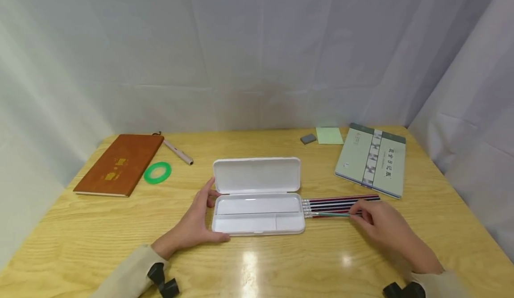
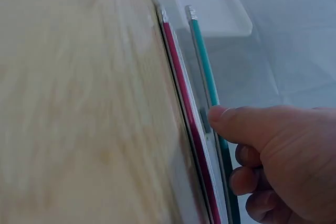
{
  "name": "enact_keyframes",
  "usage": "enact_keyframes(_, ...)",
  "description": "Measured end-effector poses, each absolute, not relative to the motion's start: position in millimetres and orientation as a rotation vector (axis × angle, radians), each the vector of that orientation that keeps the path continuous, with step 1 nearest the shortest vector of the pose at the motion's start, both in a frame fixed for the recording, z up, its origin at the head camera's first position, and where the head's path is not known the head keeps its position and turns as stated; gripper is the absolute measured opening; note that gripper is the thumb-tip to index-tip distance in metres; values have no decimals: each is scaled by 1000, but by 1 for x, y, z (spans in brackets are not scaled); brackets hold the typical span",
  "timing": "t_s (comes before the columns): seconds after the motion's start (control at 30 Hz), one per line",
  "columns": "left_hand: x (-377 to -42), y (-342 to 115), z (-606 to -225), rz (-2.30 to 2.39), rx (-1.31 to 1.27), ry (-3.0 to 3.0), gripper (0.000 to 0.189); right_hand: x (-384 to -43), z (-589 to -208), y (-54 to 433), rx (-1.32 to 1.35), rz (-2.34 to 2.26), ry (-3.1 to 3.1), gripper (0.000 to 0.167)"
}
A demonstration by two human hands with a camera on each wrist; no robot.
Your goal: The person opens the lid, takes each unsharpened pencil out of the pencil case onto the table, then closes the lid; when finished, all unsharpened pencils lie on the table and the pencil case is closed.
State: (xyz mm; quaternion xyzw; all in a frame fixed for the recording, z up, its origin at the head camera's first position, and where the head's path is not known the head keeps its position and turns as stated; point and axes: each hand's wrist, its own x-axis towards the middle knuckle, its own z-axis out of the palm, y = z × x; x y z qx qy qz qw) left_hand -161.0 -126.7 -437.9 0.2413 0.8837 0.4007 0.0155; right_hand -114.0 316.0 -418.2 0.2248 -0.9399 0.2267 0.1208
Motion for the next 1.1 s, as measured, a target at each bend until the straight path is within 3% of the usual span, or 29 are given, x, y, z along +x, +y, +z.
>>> enact_keyframes(0.17,-162,-126,-438,1233,757,2758,139,-105,-422,330,633,721,-2817,10)
enact_keyframes(0.6,-164,-126,-437,1227,765,2767,140,-118,-425,307,723,723,-2757,23)
enact_keyframes(0.77,-164,-127,-437,1218,751,2769,140,-120,-424,293,756,757,-2762,25)
enact_keyframes(1.1,-162,-126,-438,1215,734,2757,140,-141,-411,243,854,804,-2743,14)
